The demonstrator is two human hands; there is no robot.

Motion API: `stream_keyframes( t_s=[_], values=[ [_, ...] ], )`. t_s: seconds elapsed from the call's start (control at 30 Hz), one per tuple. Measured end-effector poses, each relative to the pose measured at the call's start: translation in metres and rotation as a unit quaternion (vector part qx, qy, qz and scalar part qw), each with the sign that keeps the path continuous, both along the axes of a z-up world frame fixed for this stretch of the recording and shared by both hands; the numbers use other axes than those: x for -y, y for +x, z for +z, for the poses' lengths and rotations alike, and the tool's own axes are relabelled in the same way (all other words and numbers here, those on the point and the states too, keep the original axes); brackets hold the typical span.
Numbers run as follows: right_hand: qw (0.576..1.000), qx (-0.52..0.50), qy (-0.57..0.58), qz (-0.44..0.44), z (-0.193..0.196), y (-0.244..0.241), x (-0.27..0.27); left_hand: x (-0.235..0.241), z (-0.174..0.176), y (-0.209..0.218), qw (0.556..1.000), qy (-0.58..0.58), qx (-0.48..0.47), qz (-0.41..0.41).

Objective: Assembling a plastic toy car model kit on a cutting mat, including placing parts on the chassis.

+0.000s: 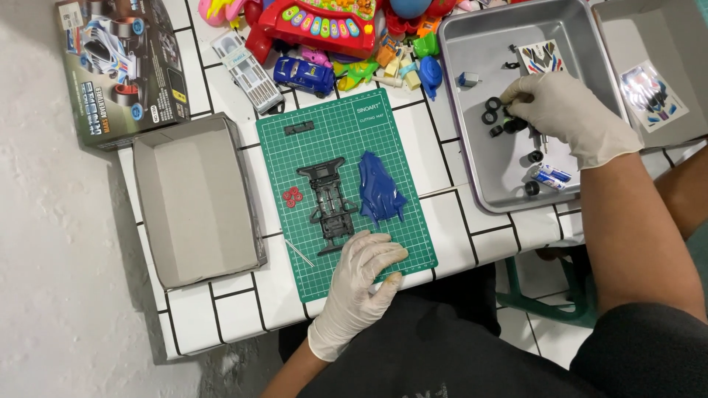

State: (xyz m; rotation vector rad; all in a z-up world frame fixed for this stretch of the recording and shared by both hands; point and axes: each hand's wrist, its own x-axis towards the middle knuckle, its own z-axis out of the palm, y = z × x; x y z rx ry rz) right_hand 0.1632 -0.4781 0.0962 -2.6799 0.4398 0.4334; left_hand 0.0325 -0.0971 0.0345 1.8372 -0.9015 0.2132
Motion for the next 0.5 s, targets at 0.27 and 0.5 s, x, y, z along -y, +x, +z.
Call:
stream_keyframes(
  t_s=[0.27,0.5],
  values=[
    [0.998,-0.011,-0.051,0.021,-0.01,0.005,0.004,0.0,0.0,0.0,1.0,0.0,0.002,0.003],
    [1.0,0.018,0.003,-0.009,-0.005,0.0,0.003,0.0,0.003,0.0,1.0,-0.008,0.012,0.006]
  ],
)
